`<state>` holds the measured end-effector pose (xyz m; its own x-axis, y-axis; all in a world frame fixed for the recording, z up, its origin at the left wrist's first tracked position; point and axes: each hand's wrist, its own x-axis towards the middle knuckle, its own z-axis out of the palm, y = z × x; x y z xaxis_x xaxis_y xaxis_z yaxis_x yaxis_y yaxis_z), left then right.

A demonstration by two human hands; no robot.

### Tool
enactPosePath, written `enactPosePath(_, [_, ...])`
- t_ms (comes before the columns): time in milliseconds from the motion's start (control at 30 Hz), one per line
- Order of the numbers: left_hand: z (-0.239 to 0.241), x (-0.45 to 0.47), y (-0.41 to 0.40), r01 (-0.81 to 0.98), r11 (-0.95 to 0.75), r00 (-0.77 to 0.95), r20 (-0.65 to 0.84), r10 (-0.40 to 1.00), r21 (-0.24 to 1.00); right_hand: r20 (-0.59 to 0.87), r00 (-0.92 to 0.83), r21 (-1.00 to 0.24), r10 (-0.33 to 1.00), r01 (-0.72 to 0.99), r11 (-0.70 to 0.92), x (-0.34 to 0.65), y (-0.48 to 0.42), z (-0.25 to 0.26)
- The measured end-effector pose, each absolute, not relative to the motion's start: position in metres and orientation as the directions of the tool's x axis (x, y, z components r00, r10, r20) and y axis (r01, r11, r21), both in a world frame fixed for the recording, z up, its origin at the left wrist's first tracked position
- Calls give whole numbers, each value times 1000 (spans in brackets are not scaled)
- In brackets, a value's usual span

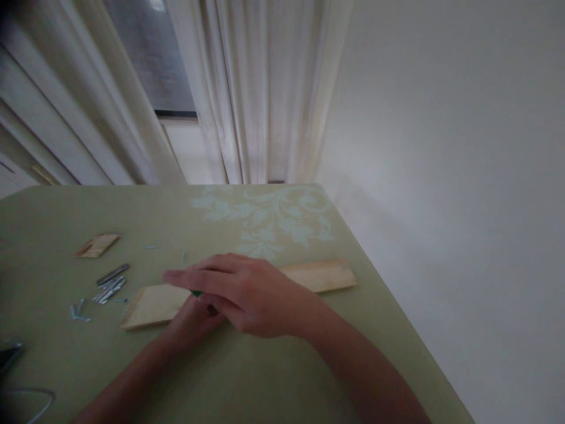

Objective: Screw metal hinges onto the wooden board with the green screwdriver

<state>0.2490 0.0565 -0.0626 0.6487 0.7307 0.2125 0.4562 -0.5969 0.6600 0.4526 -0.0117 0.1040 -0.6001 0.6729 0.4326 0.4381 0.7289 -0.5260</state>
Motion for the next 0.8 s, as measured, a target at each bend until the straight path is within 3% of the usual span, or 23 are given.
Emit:
enactPosePath(233, [-61, 247, 55, 447, -600, 665, 202, 719, 663, 617, -415, -365, 669, 602, 710, 459, 1, 89])
enactPosePath(400, [-56, 248, 55, 450, -645, 679, 233, 696, 618, 486, -551, -471, 679, 489, 734, 466, -8, 109])
enactPosePath(500, [-56, 248, 55, 445, -639, 685, 221, 694, 627, 484, -594, -510, 643, 405, 759, 469, -8, 110])
enactPosePath(700, [-57, 248, 54, 440, -631, 672, 232, 703, 638, 731, -357, -284, 582, 616, 735, 461, 4, 85])
enactPosePath(800, [-55, 249, 55, 448, -660, 686, 241, 686, 603, 706, -383, -242, 596, 660, 711, 460, 1, 88])
